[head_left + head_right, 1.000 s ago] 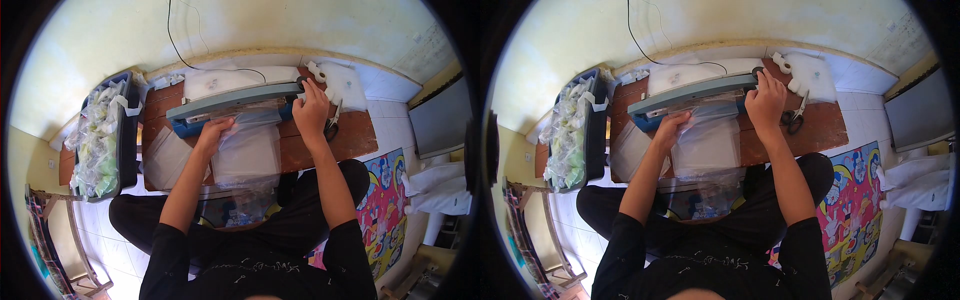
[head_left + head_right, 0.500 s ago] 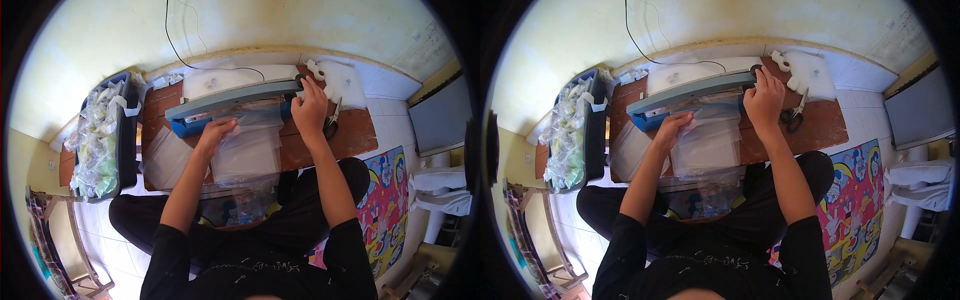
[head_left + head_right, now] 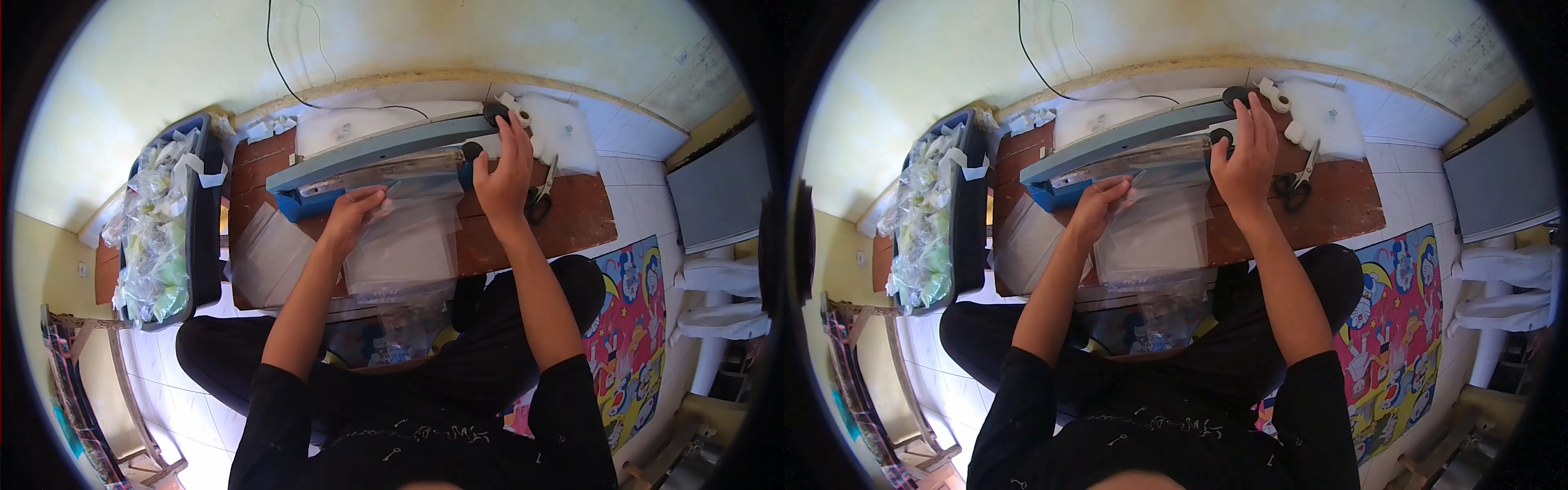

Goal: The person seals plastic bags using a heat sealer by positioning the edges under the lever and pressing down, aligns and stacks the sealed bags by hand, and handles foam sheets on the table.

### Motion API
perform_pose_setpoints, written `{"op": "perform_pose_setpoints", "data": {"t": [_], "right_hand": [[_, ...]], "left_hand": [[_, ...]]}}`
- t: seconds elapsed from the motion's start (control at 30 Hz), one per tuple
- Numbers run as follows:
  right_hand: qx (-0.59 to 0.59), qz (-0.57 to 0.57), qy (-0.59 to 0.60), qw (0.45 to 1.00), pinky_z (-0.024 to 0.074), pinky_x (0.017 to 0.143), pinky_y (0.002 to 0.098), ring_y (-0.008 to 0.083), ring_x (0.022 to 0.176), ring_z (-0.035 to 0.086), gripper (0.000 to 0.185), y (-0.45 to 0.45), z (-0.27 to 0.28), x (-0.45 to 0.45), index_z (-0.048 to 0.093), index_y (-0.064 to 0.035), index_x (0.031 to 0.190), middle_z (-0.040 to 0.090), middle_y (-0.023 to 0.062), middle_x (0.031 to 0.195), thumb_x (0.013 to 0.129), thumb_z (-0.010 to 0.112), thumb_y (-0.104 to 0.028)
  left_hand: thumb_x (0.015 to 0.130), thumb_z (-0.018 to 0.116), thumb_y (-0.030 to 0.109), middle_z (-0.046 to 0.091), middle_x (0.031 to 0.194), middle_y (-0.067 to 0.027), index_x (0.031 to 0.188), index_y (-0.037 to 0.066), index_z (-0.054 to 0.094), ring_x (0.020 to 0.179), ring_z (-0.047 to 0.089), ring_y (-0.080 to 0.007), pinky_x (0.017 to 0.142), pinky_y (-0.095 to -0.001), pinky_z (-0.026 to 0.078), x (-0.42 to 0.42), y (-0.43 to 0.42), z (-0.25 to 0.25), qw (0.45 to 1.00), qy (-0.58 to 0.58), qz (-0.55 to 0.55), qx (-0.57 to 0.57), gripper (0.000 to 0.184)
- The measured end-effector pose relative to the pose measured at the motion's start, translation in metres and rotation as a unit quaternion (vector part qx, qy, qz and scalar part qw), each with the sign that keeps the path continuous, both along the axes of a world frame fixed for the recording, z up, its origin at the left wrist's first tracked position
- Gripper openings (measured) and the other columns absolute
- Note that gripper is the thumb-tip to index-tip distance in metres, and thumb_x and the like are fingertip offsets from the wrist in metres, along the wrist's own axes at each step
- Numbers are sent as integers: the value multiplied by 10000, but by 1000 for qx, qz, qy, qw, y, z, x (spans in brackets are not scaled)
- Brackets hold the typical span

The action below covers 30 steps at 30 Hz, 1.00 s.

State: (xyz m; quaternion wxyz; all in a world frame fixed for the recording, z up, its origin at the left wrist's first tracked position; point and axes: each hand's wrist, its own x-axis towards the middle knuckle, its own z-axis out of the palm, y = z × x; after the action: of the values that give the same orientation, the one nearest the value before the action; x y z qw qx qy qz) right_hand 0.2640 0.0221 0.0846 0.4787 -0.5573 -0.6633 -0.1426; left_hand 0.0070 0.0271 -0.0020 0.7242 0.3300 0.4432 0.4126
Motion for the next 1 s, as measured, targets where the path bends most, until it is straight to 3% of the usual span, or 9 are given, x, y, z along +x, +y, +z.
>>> {"op": "perform_pose_setpoints", "data": {"t": [0.4,0.6,0.67,1.0], "right_hand": [[-23,-38,-36,998,338,1015,453,330,1203,448,490,2,-3,0,512,-23,1224,474,158,1324,739,572,-61],[-39,-56,-41,997,331,1023,442,311,1192,461,461,2,-6,2,547,-19,1194,509,138,1296,737,575,-67],[-41,-58,-41,997,332,1022,439,305,1188,465,457,2,-5,3,552,-19,1189,515,131,1291,736,575,-67],[-75,-76,-43,993,338,1017,435,299,1138,503,408,3,-9,8,597,-23,1137,569,121,1238,734,564,-79]], "left_hand": [[871,657,144,662,974,-66,1109,-21,619,878,638,-132,755,-258,528,0,1,4,999,-40,23,7,292],[866,667,163,665,989,-69,1123,-14,615,899,643,-143,754,-253,523,-2,1,8,1000,6,7,-2,316],[880,654,197,679,934,-50,1116,32,619,823,639,-108,738,-216,506,1,-1,10,1000,19,18,-8,290],[876,661,211,679,952,-61,1153,22,602,815,638,-111,735,-219,500,-1,3,1,1000,24,6,-7,340]]}}
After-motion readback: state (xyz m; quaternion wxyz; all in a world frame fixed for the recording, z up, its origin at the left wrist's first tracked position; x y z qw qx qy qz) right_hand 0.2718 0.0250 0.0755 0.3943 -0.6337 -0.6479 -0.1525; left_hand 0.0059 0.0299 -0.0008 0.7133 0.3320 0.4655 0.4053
